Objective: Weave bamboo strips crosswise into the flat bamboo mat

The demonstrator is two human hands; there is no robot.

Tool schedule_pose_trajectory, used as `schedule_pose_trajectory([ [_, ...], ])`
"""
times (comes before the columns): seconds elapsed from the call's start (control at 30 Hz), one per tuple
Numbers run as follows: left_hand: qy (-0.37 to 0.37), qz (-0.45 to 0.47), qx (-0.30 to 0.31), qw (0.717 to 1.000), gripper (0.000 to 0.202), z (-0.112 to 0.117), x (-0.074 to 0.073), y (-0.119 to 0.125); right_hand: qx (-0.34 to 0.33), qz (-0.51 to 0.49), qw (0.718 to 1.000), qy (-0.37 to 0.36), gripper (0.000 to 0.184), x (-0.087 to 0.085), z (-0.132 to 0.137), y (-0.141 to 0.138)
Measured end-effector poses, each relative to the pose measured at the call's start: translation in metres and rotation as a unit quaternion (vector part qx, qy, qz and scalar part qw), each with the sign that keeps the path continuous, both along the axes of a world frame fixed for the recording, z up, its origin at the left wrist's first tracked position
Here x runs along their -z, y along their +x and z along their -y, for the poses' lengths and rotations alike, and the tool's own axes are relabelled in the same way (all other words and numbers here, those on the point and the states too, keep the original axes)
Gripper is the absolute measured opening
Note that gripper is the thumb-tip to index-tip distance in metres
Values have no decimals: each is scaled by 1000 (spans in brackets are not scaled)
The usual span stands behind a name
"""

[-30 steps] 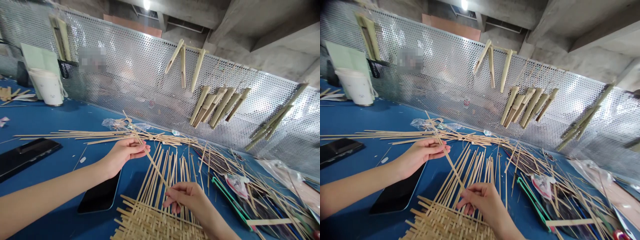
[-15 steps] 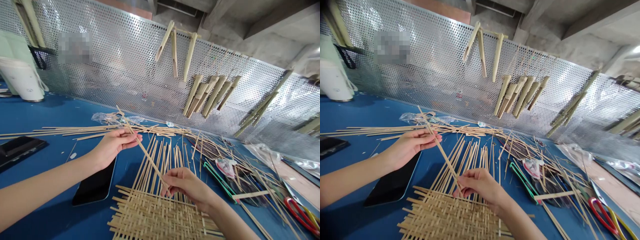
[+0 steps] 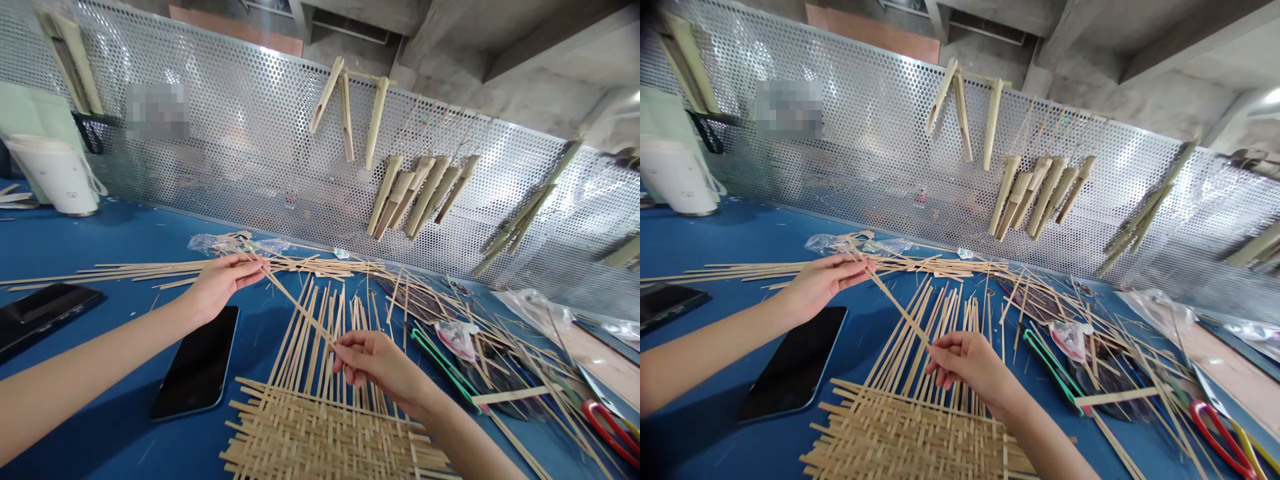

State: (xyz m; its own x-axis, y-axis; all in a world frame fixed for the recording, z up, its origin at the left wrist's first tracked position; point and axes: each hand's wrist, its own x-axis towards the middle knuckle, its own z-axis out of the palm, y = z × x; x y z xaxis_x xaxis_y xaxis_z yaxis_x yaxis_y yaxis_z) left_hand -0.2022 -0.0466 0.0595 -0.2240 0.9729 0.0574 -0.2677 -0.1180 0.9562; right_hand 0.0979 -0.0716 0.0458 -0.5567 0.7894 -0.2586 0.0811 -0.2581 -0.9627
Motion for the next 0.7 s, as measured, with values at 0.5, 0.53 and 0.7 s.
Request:
schedule_pose_trajectory([
  [0.5,-3,-12,22,1000,20,11,7,16,106,127,975,148,26,27,-3,-5],
  [0.53,-2,-7,22,1000,19,12,7,18,116,137,969,168,28,26,-3,-4],
  [0.7,-13,15,31,999,19,16,11,26,95,210,942,245,25,15,-11,3],
])
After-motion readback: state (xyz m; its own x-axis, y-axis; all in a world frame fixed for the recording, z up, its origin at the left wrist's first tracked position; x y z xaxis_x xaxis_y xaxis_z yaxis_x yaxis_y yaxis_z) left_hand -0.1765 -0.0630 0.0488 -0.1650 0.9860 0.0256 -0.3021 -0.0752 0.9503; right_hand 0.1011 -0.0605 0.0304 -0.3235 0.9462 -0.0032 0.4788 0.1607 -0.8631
